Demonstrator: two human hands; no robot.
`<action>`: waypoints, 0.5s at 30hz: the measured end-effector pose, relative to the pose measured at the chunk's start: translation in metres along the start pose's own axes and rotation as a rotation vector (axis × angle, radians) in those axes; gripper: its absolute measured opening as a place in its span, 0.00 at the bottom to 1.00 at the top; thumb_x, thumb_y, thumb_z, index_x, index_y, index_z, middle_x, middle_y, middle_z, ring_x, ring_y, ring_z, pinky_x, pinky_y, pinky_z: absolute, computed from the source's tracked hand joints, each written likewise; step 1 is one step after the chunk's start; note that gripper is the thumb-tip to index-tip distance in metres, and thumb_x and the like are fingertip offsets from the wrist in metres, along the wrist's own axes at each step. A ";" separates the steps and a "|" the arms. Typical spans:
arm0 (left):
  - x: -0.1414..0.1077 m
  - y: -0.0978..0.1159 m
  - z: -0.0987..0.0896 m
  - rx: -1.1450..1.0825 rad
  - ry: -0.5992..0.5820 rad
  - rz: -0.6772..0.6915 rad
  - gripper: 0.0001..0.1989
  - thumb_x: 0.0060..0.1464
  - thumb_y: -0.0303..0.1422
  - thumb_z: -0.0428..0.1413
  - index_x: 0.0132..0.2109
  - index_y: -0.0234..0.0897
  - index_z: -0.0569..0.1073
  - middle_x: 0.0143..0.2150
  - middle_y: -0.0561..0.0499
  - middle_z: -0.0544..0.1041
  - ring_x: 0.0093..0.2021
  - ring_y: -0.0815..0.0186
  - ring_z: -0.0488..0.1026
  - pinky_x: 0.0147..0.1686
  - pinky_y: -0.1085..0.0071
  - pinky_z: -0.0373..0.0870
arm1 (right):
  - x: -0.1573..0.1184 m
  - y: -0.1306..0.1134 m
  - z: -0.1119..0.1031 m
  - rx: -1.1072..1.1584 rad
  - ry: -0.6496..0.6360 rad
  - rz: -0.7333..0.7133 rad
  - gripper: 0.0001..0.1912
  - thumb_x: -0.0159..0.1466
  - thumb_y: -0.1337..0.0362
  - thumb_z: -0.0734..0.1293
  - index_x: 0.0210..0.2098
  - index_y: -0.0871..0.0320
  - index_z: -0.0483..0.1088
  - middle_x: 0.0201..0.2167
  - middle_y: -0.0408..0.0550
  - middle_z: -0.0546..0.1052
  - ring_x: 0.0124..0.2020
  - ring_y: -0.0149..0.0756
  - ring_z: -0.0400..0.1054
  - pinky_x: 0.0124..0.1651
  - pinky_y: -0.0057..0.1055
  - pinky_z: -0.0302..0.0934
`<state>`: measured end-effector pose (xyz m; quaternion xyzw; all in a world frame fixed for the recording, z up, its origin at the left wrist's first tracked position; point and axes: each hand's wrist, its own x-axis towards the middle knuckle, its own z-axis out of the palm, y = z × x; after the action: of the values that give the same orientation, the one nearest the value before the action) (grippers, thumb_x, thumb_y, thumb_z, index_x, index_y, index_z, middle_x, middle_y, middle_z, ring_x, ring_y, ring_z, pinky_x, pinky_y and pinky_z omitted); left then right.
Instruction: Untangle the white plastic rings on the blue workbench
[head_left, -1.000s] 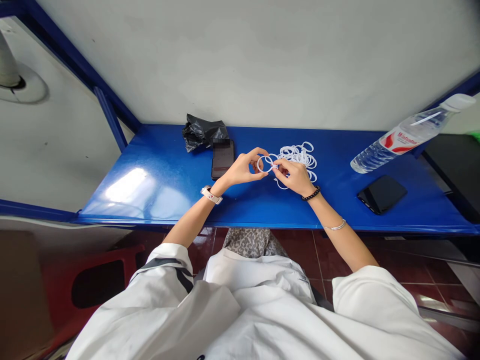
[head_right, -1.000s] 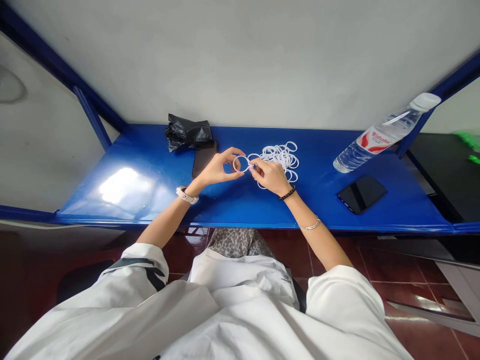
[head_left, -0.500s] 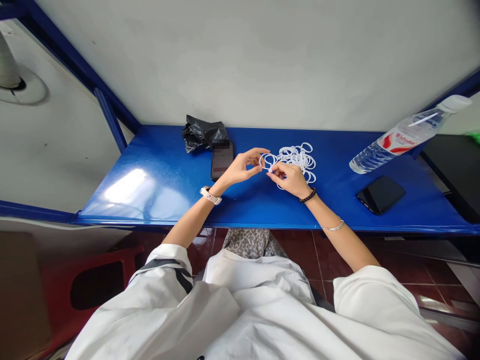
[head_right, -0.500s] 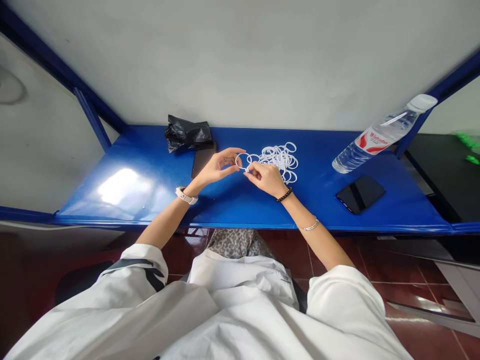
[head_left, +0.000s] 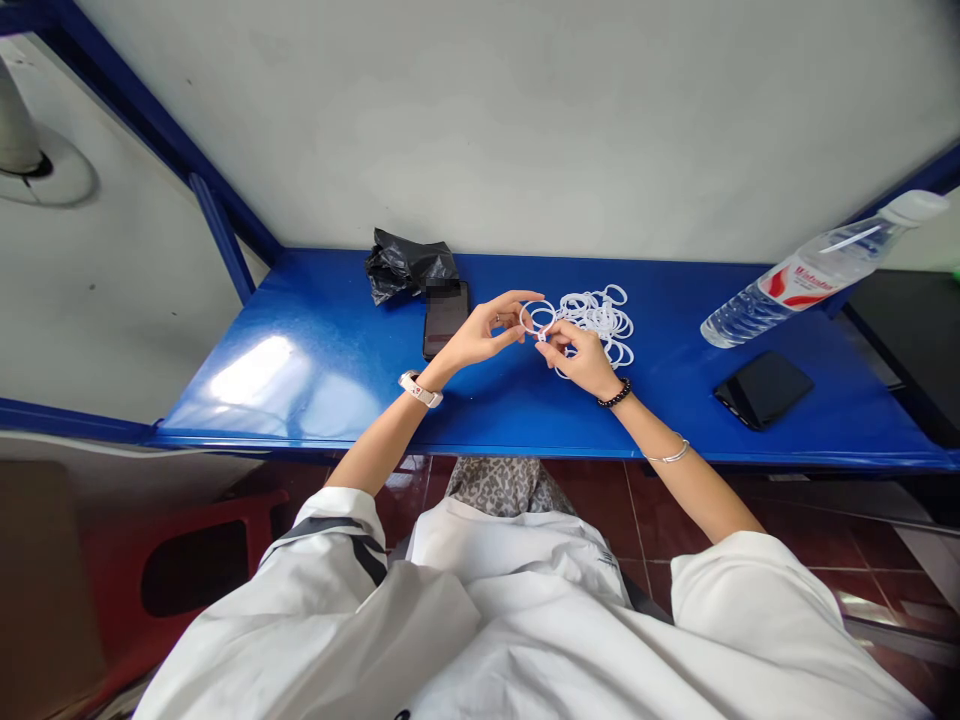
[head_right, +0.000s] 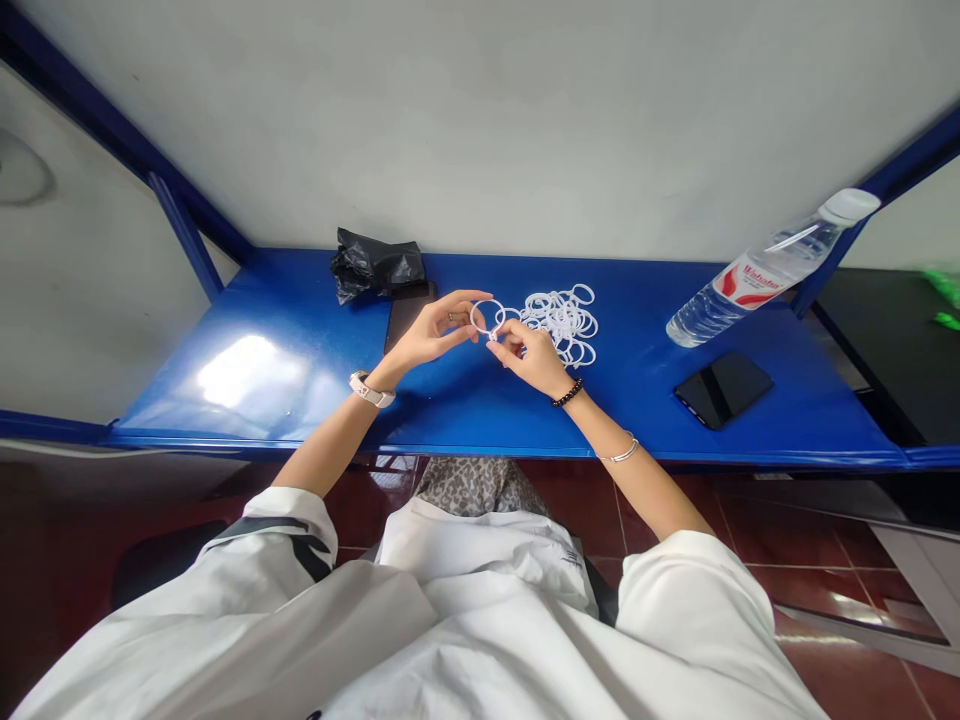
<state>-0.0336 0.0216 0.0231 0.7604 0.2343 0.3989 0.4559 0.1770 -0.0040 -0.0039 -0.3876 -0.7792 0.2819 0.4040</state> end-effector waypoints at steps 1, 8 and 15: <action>0.000 0.001 0.000 0.002 0.000 -0.001 0.27 0.59 0.48 0.58 0.60 0.40 0.70 0.39 0.46 0.77 0.36 0.65 0.74 0.42 0.66 0.75 | 0.000 -0.002 0.001 0.044 -0.015 0.022 0.12 0.67 0.52 0.65 0.38 0.54 0.68 0.18 0.38 0.73 0.19 0.33 0.68 0.30 0.31 0.64; -0.001 0.006 0.000 0.000 0.014 -0.009 0.27 0.58 0.48 0.58 0.59 0.39 0.72 0.39 0.46 0.77 0.37 0.64 0.74 0.40 0.67 0.74 | -0.001 -0.010 0.004 0.332 -0.090 0.156 0.19 0.64 0.45 0.67 0.38 0.55 0.68 0.20 0.39 0.72 0.21 0.31 0.67 0.27 0.29 0.63; -0.001 0.007 -0.002 -0.034 0.033 0.014 0.26 0.58 0.46 0.59 0.59 0.39 0.72 0.38 0.47 0.77 0.35 0.65 0.74 0.38 0.67 0.74 | 0.001 -0.011 0.000 0.568 -0.211 0.210 0.17 0.66 0.48 0.65 0.40 0.57 0.71 0.21 0.40 0.71 0.22 0.31 0.66 0.29 0.30 0.63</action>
<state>-0.0359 0.0179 0.0293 0.7475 0.2297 0.4186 0.4618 0.1727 -0.0095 0.0048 -0.3064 -0.6627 0.5669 0.3816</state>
